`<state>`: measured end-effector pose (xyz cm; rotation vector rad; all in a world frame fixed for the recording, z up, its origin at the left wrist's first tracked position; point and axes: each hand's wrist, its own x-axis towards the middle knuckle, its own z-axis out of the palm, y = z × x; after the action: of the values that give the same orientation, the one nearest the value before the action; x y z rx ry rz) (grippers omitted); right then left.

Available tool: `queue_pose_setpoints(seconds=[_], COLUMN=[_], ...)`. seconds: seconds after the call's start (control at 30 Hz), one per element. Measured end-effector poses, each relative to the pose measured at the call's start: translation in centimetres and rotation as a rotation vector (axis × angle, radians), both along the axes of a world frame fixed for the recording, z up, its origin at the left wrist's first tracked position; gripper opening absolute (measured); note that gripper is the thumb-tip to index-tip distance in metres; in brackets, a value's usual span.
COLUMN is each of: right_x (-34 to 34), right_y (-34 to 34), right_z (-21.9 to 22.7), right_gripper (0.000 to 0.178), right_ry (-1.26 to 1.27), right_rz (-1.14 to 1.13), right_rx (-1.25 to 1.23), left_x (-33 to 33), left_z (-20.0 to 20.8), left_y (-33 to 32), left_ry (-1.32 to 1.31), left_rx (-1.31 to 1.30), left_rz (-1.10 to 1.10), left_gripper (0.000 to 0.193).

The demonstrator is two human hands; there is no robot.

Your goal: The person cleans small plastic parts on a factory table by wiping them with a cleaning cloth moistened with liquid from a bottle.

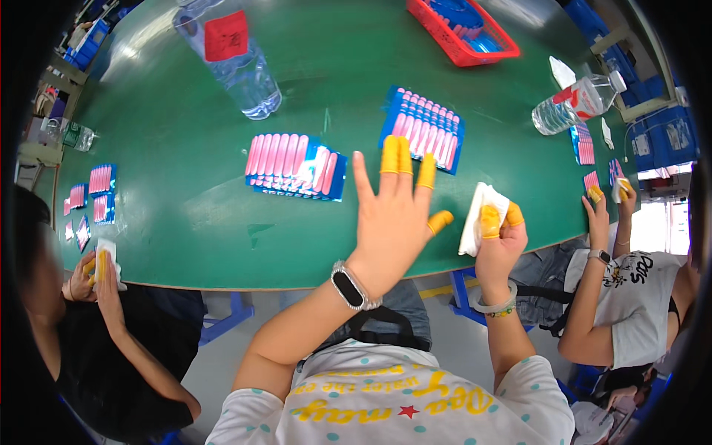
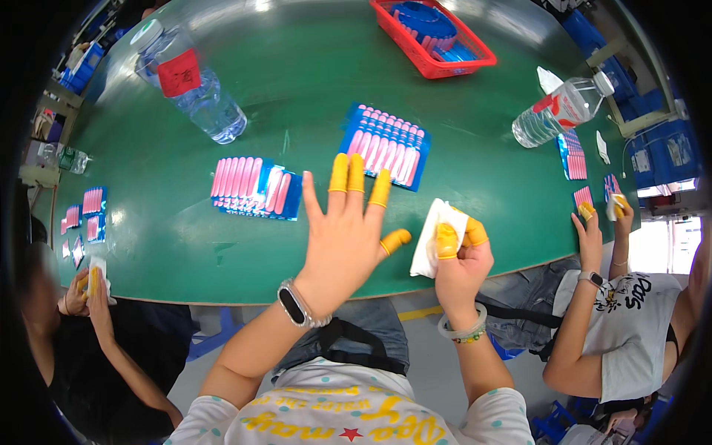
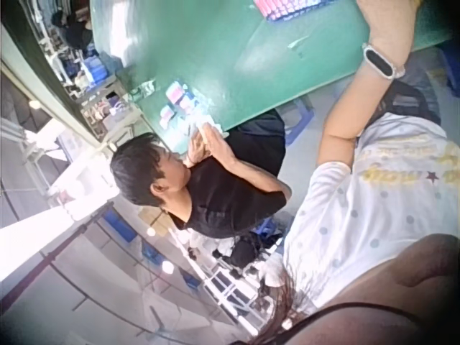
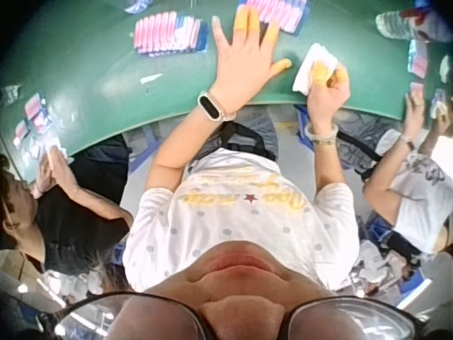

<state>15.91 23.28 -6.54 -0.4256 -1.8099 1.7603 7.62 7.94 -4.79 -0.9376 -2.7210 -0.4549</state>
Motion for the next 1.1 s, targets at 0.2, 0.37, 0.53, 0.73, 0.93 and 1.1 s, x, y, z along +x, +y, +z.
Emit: queue_pose_setpoints(seconds=[0.2, 0.37, 0.53, 0.73, 0.93, 1.1], right_x=[-0.1, -1.6, -6.3, -6.8, -7.7, -6.6], right_y=[0.6, 1.3, -0.4, -3.5, -3.6, -4.9], right_z=[0.0, 1.9, 5.1, 2.7, 2.7, 2.6], right_gripper=[0.031, 0.028, 0.033, 0.030, 0.023, 0.019], right_ry=[0.009, -0.126, 0.069, -0.039, -0.139, -0.030], right_rz=[0.039, 0.240, 0.556, 0.475, 0.459, 0.518], right_rx=[0.044, 0.385, 1.125, 1.434, 1.467, 1.477], left_x=[2.6, 5.7, 5.9, 5.7, 5.7, 5.9], left_z=[0.1, 0.0, 0.1, -1.3, -1.4, -1.7], left_y=[-2.9, -6.9, -7.5, -7.2, -7.5, -7.3], left_ry=[-0.028, -0.147, -0.184, -0.079, -0.017, -0.115], left_rx=[-0.011, -0.043, -0.104, -0.057, -0.050, -0.019], left_rz=[0.007, -0.131, -0.078, -0.048, -0.047, -0.067], left_gripper=[0.071, 0.068, 0.061, 0.051, 0.041, 0.050])
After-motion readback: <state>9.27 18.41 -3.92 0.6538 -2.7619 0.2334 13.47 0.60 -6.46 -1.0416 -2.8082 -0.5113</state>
